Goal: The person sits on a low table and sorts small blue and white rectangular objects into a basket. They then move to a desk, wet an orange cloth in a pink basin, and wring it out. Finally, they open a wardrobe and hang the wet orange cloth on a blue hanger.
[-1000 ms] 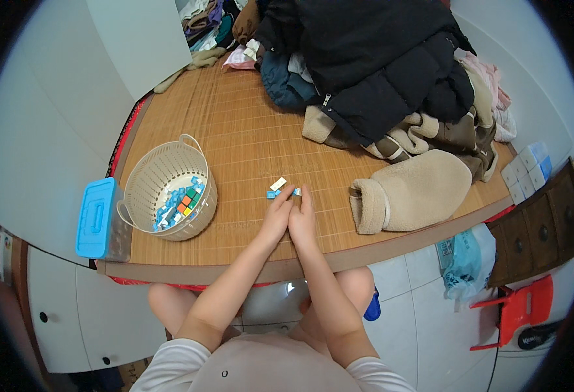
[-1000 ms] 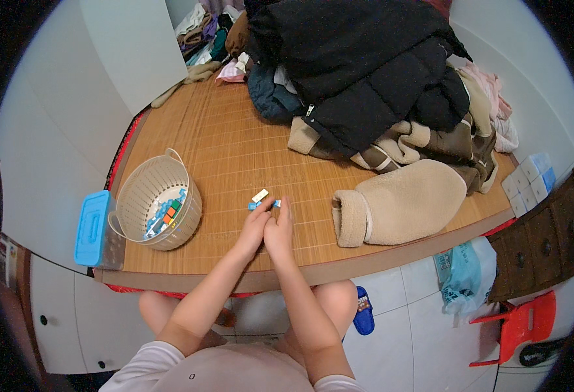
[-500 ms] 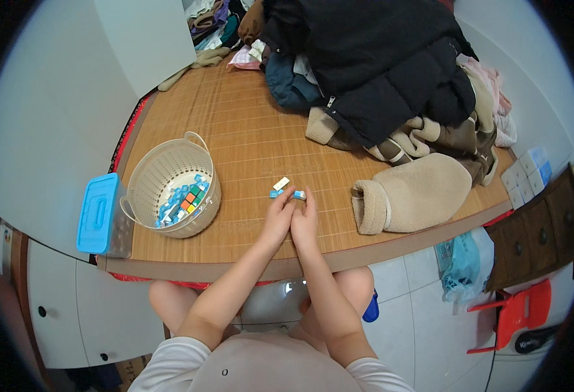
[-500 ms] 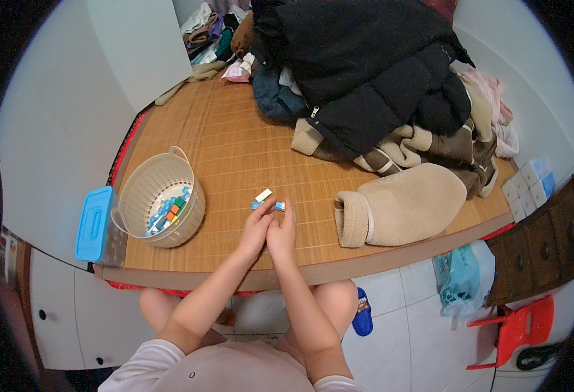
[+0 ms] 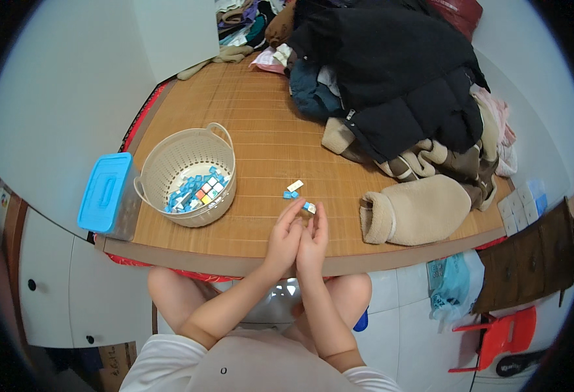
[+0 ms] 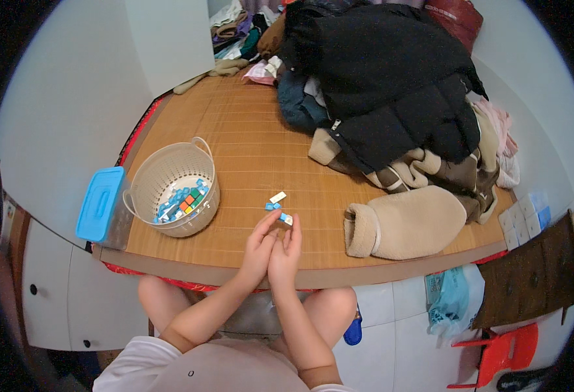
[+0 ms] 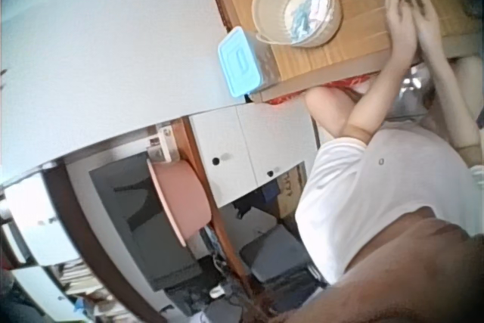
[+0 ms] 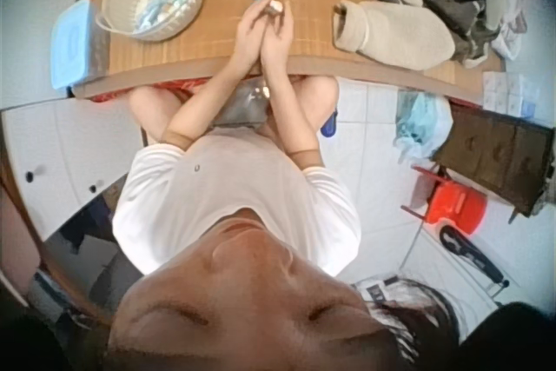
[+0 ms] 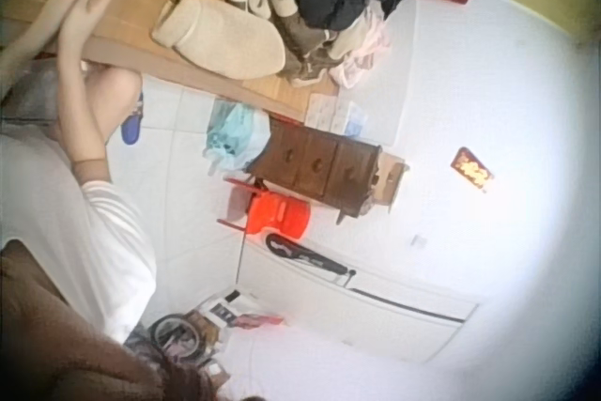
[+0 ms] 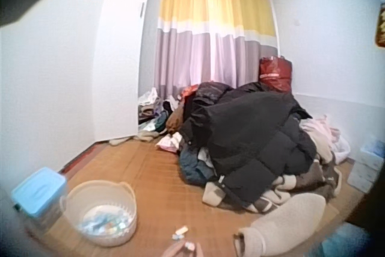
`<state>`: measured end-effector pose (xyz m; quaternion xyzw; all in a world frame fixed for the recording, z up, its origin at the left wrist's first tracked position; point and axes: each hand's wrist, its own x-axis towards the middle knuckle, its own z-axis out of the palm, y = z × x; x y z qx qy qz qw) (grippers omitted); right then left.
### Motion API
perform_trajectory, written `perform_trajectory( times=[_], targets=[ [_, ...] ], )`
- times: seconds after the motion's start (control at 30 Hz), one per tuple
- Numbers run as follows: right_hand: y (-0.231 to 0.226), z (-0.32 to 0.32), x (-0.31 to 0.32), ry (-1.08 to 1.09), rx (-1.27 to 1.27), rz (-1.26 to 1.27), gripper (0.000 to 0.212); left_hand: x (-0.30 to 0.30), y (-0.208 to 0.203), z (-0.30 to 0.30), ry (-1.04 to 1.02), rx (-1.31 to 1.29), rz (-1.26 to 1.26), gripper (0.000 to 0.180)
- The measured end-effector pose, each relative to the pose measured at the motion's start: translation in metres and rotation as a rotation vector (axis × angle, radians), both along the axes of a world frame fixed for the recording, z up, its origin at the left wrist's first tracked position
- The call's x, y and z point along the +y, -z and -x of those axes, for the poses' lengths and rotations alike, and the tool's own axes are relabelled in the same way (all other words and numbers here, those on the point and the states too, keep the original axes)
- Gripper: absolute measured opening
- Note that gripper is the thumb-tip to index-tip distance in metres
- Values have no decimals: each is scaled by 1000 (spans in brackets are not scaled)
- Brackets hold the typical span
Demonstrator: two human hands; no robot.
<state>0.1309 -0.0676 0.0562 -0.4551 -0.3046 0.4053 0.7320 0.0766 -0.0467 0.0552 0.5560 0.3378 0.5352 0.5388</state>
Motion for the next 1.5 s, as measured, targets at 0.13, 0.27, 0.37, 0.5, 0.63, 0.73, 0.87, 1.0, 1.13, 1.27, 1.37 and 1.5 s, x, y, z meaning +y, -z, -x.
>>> perform_trajectory(
  times=[0.13,0.27,0.37,0.5,0.63,0.73,0.87,1.0,1.13,1.27,1.37,1.5],
  targets=[
    [-28,18,-8,-83,-26,-64,58,-8,-20,20,-64,-14,-90,41],
    [-49,43,-11,-178,-80,-145,58,-18,-46,49,-150,6,-114,42],
    [-61,67,-12,-255,-162,-175,60,-23,-55,75,-223,-21,-121,44],
    [-68,101,-8,-403,-164,-220,62,-26,-58,111,-328,-55,-136,46],
    [-65,129,0,-496,-181,-229,62,-25,-61,140,-411,-82,-147,46],
    [-67,145,5,-546,-196,-232,60,-23,-59,156,-461,-78,-151,47],
    [-71,158,8,-564,-260,-184,58,-19,-54,168,-519,-97,-125,48],
    [-70,162,11,-592,-256,-162,57,-17,-52,172,-554,-91,-141,49],
    [-60,159,14,-558,-306,-163,57,-17,-52,170,-568,-84,-154,49],
    [-65,153,9,-542,-263,-176,58,-20,-58,164,-530,-70,-152,49],
    [-70,145,5,-523,-245,-168,58,-22,-60,156,-484,-76,-147,48],
    [-75,130,-2,-471,-205,-131,58,-19,-49,139,-412,-101,-170,47]
  ],
)
